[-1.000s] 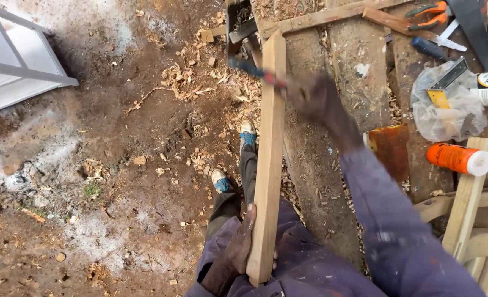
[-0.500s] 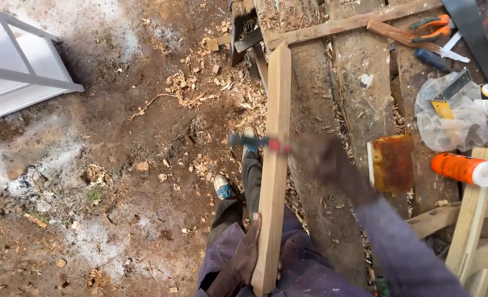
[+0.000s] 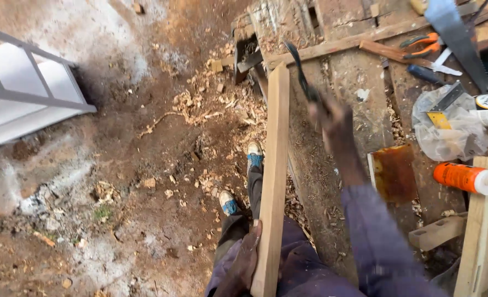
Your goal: Smoothing a wooden board with a hand plane and then using a small hand tool to refine the surface or edges.
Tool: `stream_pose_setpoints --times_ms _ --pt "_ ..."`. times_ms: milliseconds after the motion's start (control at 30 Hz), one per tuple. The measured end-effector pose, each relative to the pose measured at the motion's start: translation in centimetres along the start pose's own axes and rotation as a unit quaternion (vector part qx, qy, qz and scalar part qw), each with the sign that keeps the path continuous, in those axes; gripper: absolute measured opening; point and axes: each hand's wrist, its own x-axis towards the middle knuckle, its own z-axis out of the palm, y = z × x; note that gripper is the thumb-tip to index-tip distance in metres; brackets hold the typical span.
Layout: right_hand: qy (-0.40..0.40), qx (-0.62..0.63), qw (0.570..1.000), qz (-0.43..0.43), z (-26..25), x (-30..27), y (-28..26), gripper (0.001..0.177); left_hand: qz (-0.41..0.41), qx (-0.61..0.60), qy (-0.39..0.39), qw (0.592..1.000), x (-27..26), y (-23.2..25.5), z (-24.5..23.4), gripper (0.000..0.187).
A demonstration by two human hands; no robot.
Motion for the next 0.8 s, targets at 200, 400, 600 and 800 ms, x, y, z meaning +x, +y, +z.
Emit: stream_pose_setpoints --times_ms 200,400,600,800 --pt "0.071 0.065 0.974 0.204 -0.4 -20.7 3.2 0.054 0.229 0.277 -0.132 0.924 8.6 -1.5 0.1 0.109" --pt "0.180 0.143 0.927 0.297 -0.1 -30.9 6.1 0.057 0.157 -0.029 -0.327 0.932 12.0 -2.9 1.0 0.056" --pt "0.171 0.102 0.954 0.224 -1.7 -30.9 0.9 0.063 0.202 -0.088 -0.401 0.889 11.5 -4.8 2.4 0.051" --pt "0.131 0.170 0.972 0.098 -2.7 -32.6 2.6 0.071 0.163 -0.092 -0.391 0.901 10.6 -5.1 2.5 0.060"
